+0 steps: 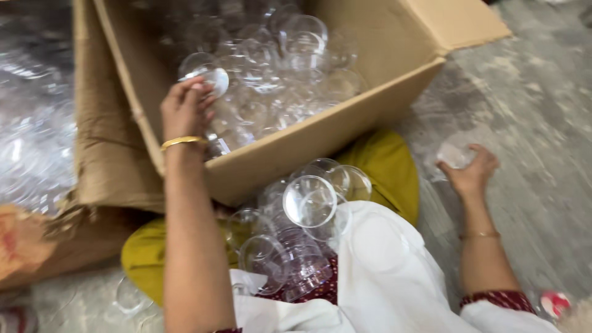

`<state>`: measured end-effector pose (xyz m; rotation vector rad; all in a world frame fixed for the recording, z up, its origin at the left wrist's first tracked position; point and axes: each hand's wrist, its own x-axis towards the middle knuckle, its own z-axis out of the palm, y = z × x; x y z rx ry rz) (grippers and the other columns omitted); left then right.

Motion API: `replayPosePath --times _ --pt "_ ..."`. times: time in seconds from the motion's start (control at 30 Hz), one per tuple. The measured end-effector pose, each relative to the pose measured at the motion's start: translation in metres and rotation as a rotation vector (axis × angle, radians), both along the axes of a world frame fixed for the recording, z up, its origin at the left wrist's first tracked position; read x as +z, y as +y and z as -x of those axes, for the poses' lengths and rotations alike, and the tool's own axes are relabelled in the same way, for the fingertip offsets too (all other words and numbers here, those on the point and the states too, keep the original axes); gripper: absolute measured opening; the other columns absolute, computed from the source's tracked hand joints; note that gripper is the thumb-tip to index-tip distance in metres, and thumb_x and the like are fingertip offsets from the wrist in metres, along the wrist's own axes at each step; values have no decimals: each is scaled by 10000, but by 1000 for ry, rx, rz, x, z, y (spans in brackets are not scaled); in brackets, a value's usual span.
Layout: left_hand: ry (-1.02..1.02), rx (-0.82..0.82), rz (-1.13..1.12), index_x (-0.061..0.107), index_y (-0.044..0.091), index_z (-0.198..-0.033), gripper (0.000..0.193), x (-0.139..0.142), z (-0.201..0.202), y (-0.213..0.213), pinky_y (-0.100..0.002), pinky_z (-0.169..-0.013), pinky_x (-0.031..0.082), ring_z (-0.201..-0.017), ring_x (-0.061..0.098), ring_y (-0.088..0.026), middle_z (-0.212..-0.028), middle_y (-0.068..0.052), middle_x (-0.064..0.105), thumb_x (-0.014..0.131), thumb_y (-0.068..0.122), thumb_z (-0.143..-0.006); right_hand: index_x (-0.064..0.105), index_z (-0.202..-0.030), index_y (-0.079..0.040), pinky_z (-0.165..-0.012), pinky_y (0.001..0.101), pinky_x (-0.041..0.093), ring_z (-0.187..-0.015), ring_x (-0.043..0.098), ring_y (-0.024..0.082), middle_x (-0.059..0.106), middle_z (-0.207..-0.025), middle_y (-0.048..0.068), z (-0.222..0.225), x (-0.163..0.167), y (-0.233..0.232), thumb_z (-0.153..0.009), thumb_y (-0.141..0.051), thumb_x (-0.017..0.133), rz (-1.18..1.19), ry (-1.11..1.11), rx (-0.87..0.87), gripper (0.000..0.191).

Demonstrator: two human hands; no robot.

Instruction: The person sits on the floor between cardboard boxes filled with clear plastic cups and lids. They pick cups and lids one at a time from the boxes, fit lids onto cups, and build stacks of cups placed on the floor beside them.

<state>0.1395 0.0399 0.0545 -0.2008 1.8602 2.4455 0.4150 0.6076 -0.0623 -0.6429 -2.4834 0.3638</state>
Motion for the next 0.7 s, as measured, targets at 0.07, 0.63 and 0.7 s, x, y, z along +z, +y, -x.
replayPosePath --times 0.07,0.63,0.7 --pt "9 -56 52 680 154 -1176 180 10 -8 2 -274 -772 535 -952 710 -107 -1076 2 761 619 207 -1015 533 -1327 -86 -1143 545 347 -1331 373 458 463 -1371 271 -6 -12 1 -670 -308 983 112 -64 -76 826" --pt "83 -156 130 674 134 -1209 211 19 -17 10 -269 -809 557 -982 698 -106 -1130 -11 741 622 216 -1021 478 -1423 -106 -1214 561 261 -1508 235 504 326 -1553 357 1 -4 -2 -722 -268 961 119 -68 -67 867" --pt "87 -124 137 689 141 -1204 210 12 -12 7 -253 -767 558 -961 708 -97 -1111 -5 748 632 214 -1015 472 -1433 -106 -1193 608 239 -1508 245 504 361 -1560 331 0 -7 0 -726 -311 954 118 -84 -69 880"
